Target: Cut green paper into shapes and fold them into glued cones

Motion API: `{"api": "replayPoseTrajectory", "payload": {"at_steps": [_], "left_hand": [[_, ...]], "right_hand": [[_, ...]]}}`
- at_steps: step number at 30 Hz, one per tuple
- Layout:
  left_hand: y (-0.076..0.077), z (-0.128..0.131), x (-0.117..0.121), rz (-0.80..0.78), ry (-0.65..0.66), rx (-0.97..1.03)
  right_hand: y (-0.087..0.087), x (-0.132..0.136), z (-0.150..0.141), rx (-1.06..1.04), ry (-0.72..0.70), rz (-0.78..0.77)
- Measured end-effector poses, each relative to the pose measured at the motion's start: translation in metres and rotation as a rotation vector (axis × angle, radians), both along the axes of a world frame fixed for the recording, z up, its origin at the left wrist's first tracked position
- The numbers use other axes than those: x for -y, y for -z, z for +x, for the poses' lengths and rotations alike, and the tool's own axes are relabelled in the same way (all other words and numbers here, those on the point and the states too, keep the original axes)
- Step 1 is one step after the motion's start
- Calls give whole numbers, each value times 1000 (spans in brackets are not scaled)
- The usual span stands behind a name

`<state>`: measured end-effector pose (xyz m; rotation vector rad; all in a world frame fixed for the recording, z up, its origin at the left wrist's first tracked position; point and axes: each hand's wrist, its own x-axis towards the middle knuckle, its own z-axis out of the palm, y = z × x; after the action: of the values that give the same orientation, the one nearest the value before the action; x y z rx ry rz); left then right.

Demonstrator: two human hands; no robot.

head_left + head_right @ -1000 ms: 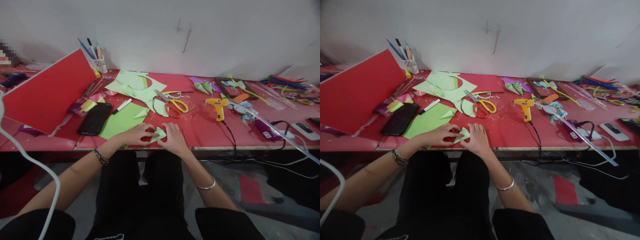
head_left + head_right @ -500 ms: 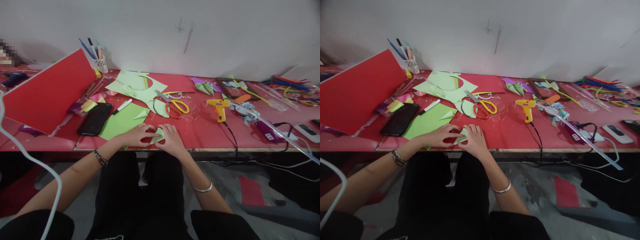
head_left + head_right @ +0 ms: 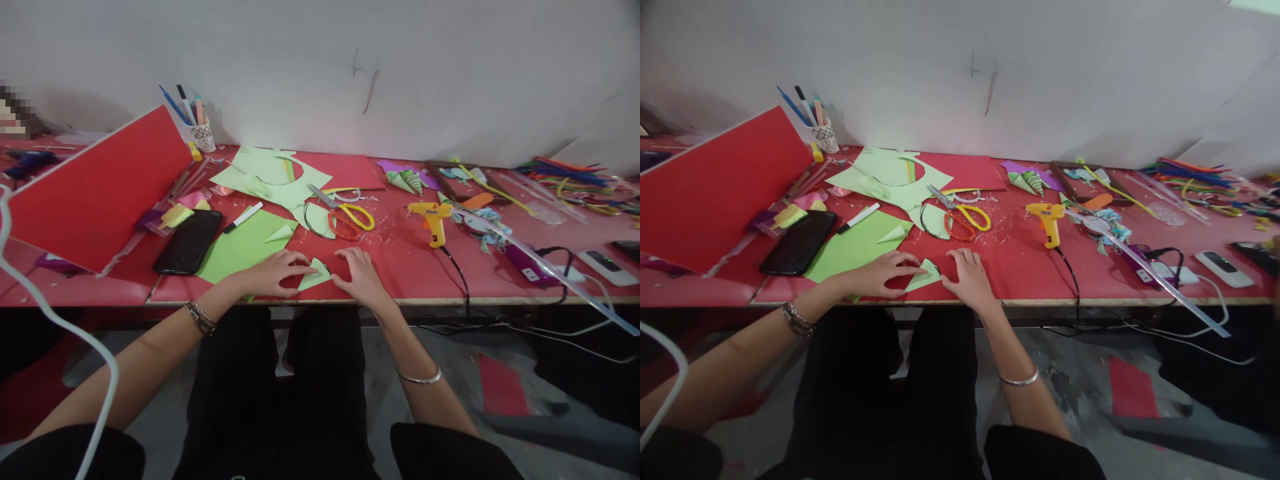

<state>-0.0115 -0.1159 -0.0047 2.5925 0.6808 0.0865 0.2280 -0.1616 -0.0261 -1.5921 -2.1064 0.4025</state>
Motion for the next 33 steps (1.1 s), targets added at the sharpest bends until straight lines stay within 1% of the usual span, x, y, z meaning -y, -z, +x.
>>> {"api": "replayPoseTrajectory", "payload": {"at_steps": [3, 6, 8, 13, 16, 18, 20, 22, 24, 26, 29, 31, 33], "left_hand": [[0, -1, 0, -17, 0, -12], [-1, -2, 0, -38, 4, -40], [-1, -2, 0, -35, -6, -61], [1, 0, 1, -4, -52, -49], [1, 1, 3, -14, -63, 7], [-1, 2, 5, -61, -76, 64], [-3, 5, 7, -155, -140, 141], [-5, 10, 7, -253, -267, 219], [-7, 15, 6, -319, -406, 270], [-9, 19, 3, -366, -497, 295], [-16, 23, -3, -391, -520, 334], [-22, 23, -8, -368, -525, 389], [-28, 22, -15, -333, -564, 463]], "right_hand": [[2, 0, -1, -71, 6, 22], [3, 4, -10, -227, 20, 59], [2, 7, -19, -290, -21, 56], [-4, 11, -30, -199, -132, -12], [-5, 8, -28, -283, -171, -59], [-6, 6, -25, -375, -199, -80], [-9, 4, -23, -453, -212, -85], [-14, 1, -22, -486, -218, -69], [-21, -3, -24, -490, -231, -31], [-27, -9, -26, -468, -248, 35], [-34, -23, -31, -370, -256, 139], [-38, -34, -33, -285, -266, 181], [-41, -46, -35, -231, -276, 226]]}}
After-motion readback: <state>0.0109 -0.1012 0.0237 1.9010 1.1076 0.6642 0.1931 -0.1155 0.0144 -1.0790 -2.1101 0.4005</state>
